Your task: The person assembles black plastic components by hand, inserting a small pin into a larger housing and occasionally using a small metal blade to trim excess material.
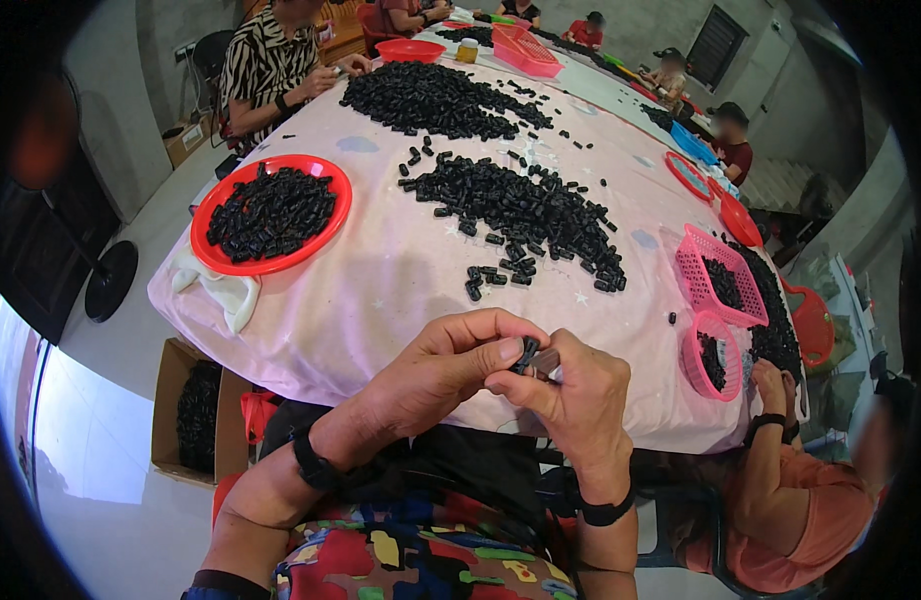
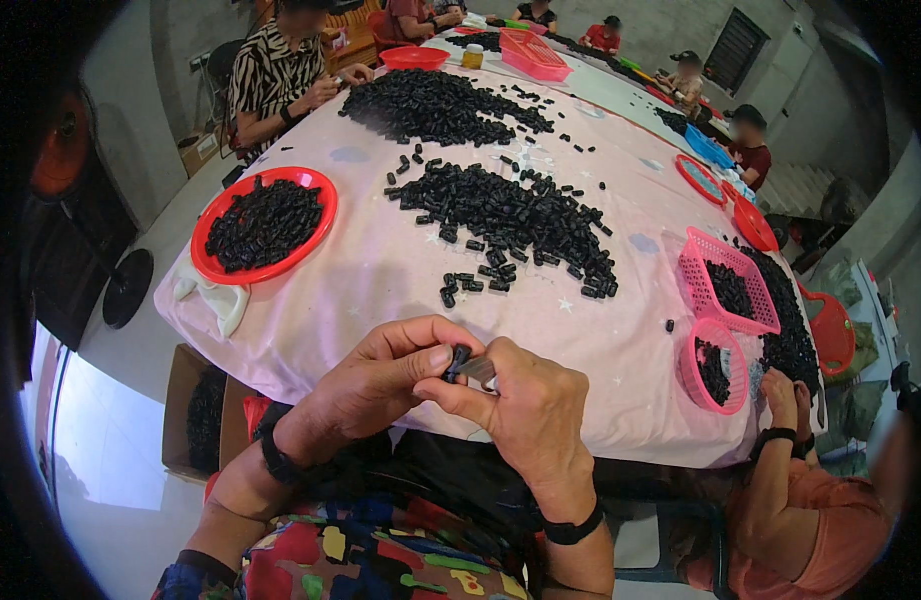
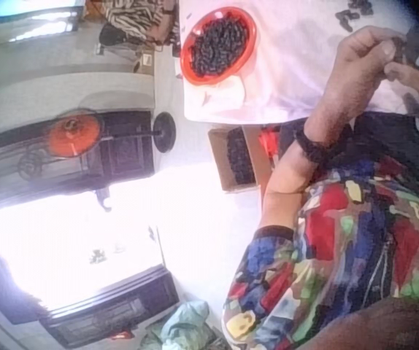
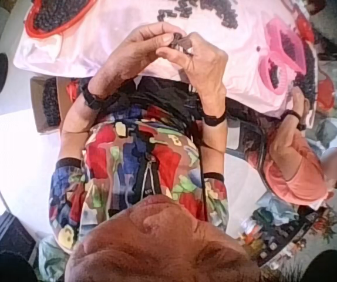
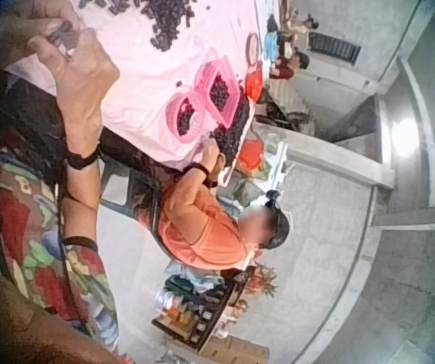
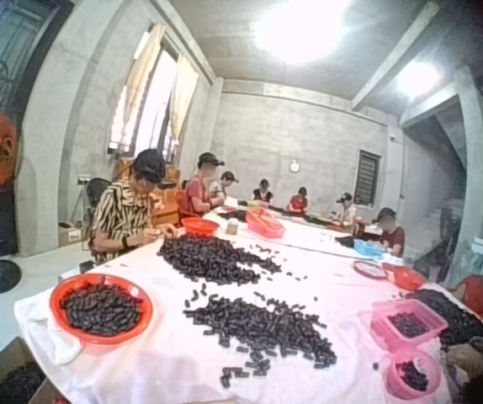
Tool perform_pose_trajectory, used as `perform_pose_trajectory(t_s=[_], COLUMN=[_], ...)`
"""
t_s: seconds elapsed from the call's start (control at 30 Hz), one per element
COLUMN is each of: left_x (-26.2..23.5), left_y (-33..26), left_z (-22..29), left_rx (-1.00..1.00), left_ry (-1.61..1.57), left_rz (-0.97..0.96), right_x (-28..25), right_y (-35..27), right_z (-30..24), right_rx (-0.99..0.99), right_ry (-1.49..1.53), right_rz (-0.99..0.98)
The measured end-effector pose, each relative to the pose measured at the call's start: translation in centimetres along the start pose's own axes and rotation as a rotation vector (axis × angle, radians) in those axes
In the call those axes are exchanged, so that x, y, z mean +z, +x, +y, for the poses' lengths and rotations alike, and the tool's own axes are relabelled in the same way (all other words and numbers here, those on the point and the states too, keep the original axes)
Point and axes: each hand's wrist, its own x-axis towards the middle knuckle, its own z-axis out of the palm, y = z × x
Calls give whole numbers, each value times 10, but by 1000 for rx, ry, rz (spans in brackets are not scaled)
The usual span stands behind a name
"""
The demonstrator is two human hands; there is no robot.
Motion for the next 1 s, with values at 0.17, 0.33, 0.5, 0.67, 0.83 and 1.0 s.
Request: perform_pose_trajectory(t_s=[0.17, 0.33, 0.5, 0.67, 0.83, 1.0], left_x=[4, -2, -5, -4, -4, -4], left_y=[-2, -2, -1, 0, -1, -2], left_z=[5, 6, 3, 1, 2, 6], left_rx=[-20, -41, -37, -47, -81, -86], left_ry=[-58, -59, -72, -56, -93, -114], left_rz=[-11, 4, 8, 24, 2, 19], right_x=[1, -9, -9, 0, -3, -10], right_y=[0, -2, 3, -1, -2, 1], right_z=[-3, -7, -11, -1, 2, -4], right_rx=[-41, 40, 64, 161, 168, 165], right_ry=[48, 318, 548, 710, 719, 740], right_rz=[38, 104, 84, 70, 57, -12])
